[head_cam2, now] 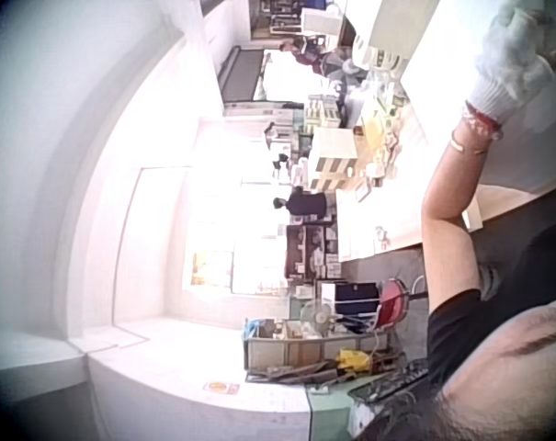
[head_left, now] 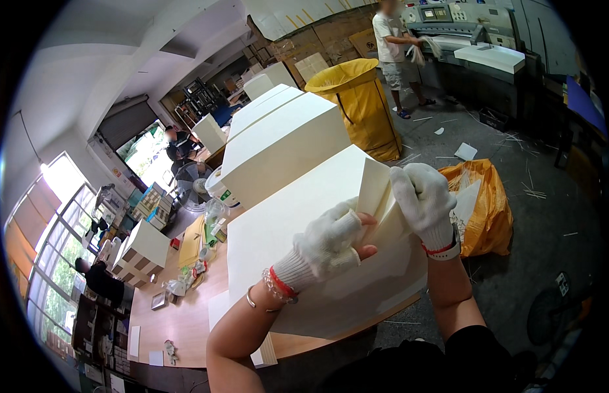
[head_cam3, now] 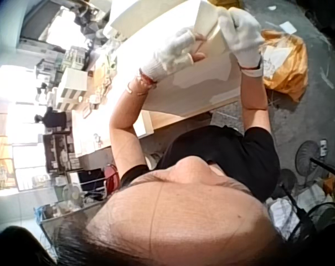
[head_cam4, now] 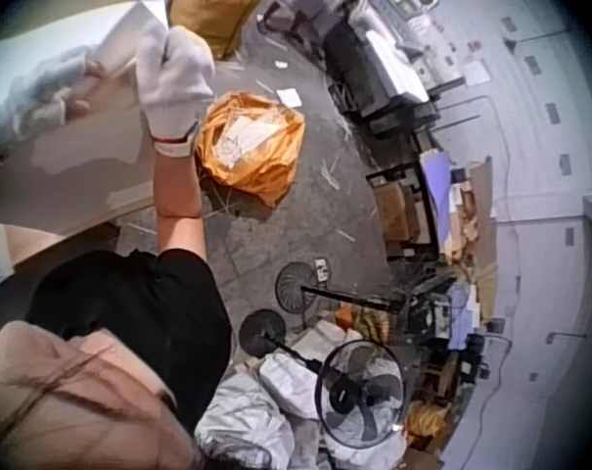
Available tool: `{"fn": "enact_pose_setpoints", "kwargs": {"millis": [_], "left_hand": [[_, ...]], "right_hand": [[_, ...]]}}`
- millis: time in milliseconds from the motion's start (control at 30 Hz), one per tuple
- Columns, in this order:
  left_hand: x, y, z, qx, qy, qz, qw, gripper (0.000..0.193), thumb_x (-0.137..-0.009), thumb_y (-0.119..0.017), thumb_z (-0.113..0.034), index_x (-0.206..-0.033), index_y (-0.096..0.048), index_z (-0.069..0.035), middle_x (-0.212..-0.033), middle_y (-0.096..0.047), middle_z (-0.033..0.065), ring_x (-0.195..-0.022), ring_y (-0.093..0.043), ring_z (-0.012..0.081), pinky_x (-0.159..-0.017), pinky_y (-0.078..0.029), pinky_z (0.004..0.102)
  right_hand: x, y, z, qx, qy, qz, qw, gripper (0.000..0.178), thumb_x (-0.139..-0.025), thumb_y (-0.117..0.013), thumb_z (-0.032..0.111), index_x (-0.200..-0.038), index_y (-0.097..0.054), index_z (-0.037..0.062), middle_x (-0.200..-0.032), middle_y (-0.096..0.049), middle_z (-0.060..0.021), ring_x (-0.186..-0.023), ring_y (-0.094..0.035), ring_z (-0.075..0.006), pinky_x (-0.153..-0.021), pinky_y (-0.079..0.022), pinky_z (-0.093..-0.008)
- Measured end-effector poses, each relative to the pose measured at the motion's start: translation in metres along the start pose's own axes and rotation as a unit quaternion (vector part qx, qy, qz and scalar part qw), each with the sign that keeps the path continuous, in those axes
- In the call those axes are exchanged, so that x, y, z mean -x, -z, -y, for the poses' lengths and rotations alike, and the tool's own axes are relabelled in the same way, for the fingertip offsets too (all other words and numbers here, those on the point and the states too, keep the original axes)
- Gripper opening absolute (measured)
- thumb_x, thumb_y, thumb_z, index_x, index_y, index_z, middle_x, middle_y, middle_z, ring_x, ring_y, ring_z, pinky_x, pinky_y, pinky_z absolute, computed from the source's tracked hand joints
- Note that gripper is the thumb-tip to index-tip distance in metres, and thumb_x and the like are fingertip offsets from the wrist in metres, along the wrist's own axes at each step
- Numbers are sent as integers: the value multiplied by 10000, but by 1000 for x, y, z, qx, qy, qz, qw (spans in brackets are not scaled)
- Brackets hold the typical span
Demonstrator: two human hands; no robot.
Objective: The person repeatedly picks up white rectangular panels from a table and places them onto a stack of similar panels. The person wears white gloves and handles the panels one at a time in a repetitive loop.
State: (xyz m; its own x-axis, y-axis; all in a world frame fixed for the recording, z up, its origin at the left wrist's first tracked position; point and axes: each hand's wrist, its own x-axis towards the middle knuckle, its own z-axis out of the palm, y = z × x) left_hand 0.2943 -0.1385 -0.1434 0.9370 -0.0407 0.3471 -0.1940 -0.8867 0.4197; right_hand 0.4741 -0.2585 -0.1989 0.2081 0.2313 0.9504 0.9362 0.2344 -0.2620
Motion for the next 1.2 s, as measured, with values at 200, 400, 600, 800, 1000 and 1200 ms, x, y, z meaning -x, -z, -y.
{"fn": "enact_pose_setpoints", "kwargs": {"millis": [200, 400, 600, 800, 1000, 1200], "left_hand": [[3, -4, 1, -7, 1, -33, 999, 382, -776, -757, -24, -1127, -608, -49, -1086, -589, 134, -964, -611, 320, -833, -500, 378], [7, -6, 8, -54, -6, -31, 998, 496, -784, -761, -37, -1254, -606, -79, -1141, -599, 122, -997, -613, 269, -869, -475, 328], [1, -7, 5, 7, 1, -28, 1000, 428, -757, -794, -47, -1150, -627, -73, -1113, -595, 115, -1008, -604, 272, -871, -473, 327], [2, -5, 3, 0, 10, -33, 999, 412, -728, -774, 6, -1100, -605, -41, -1241, -561, 177, -1083, -602, 317, -873, -509, 364], [4, -9, 5, -63, -28, -69, 995, 533, -785, -718, 8, -1293, -587, -83, -1230, -589, 167, -1049, -613, 308, -885, -478, 342], [-1, -3, 1, -5, -18, -11, 1000, 394, -766, -789, -75, -1126, -632, -59, -1147, -609, 129, -1016, -616, 283, -874, -485, 339]], "right_hand": [[3, -9, -9, 75, 108, -57, 990, 163, -821, -643, 55, -969, -612, -5, -652, -424, -78, -571, -471, -220, -528, -390, -357], [2, -5, -5, 5, 19, -1, 1000, 199, -827, -656, 42, -1013, -607, -11, -662, -424, -71, -572, -474, -203, -516, -390, -338], [0, -3, -4, 25, 53, 3, 998, 290, -786, -672, 10, -1063, -594, -24, -694, -442, -71, -577, -482, -204, -512, -407, -331], [3, -1, -8, 54, 112, -14, 992, 365, -742, -685, -16, -1096, -596, -3, -739, -447, -77, -621, -494, -206, -532, -436, -332], [1, -2, 0, 18, 73, -1, 997, 269, -782, -668, 25, -1044, -611, 0, -737, -447, -77, -618, -483, -214, -531, -413, -343], [0, 0, -1, 1, 14, 19, 1000, 190, -845, -608, 42, -1029, -621, -7, -686, -444, -71, -599, -477, -222, -547, -401, -343]]}}
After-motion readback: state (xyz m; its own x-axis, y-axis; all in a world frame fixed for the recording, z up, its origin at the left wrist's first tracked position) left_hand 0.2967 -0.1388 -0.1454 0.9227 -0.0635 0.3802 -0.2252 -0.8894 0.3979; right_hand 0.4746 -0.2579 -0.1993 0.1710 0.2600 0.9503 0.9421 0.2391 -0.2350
